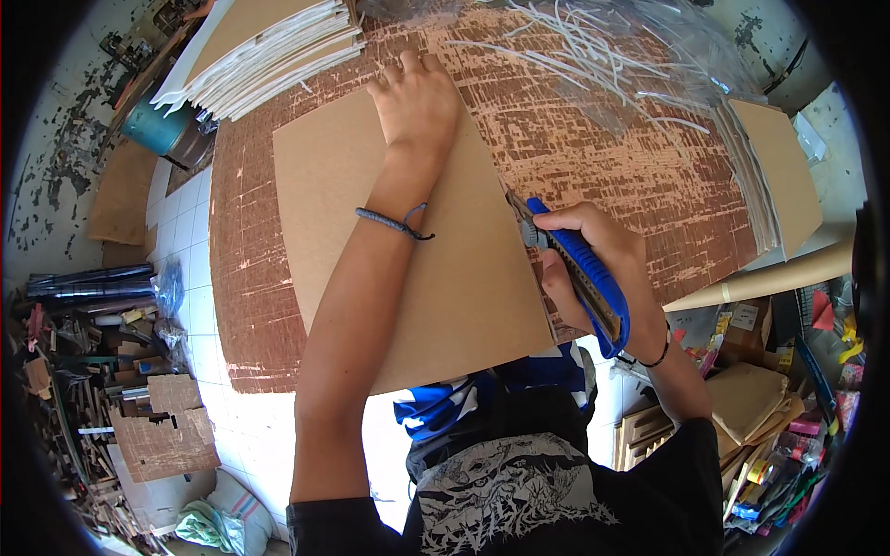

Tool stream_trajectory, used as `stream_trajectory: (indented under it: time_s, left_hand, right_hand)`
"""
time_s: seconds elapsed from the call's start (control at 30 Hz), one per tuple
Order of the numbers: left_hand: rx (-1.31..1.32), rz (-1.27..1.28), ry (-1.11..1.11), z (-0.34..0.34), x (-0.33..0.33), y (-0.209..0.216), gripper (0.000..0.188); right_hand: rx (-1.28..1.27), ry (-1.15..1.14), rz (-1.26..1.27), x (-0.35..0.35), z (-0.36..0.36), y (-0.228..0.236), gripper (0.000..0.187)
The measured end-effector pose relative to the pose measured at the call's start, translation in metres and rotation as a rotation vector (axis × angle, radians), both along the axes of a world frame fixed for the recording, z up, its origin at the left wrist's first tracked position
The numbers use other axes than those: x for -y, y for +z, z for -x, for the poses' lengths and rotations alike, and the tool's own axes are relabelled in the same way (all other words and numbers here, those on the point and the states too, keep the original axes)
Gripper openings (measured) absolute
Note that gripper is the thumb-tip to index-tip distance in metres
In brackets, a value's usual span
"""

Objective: The person trims the edges of a cardboard sheet using a utility knife and then lifts and adjusts the large wooden board on the workbench by hand.

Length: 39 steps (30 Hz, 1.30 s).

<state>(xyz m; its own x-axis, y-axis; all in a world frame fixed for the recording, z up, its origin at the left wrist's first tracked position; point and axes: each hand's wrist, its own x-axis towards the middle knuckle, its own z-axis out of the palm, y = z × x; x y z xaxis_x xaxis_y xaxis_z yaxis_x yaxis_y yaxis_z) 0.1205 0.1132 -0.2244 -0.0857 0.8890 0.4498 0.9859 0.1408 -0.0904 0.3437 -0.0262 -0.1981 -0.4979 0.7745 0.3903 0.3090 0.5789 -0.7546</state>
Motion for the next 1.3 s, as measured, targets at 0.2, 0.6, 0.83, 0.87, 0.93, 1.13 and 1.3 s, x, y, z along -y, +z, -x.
stream_trajectory:
  time_s: [0.2,0.6,0.83,0.87,0.93,1.13,1.3]
  left_hand:
    - [-0.009,-0.082,-0.031,0.004,-0.003,-0.006,0.029]
    - [0.001,-0.044,-0.034,0.002,-0.001,-0.003,0.030]
    - [-0.006,-0.058,-0.033,0.001,0.000,-0.004,0.029]
    - [-0.004,-0.057,-0.037,0.000,0.000,-0.002,0.029]
    - [0.006,-0.008,-0.035,0.002,0.002,0.001,0.028]
    - [-0.006,-0.010,-0.010,0.002,-0.001,-0.001,0.027]
    - [-0.006,-0.002,-0.001,0.004,-0.003,-0.004,0.027]
  right_hand:
    - [0.043,0.008,-0.094,-0.004,0.001,0.003,0.035]
    - [-0.004,-0.020,-0.117,0.005,0.000,-0.005,0.036]
    - [0.008,0.007,-0.097,0.011,-0.009,-0.001,0.036]
    - [-0.007,0.000,-0.067,0.013,-0.011,-0.002,0.036]
    - [0.013,-0.007,-0.067,0.017,-0.012,0.001,0.035]
    - [0.006,0.001,-0.048,0.027,-0.019,0.001,0.035]
    - [0.003,0.007,-0.051,0.037,-0.024,0.005,0.031]
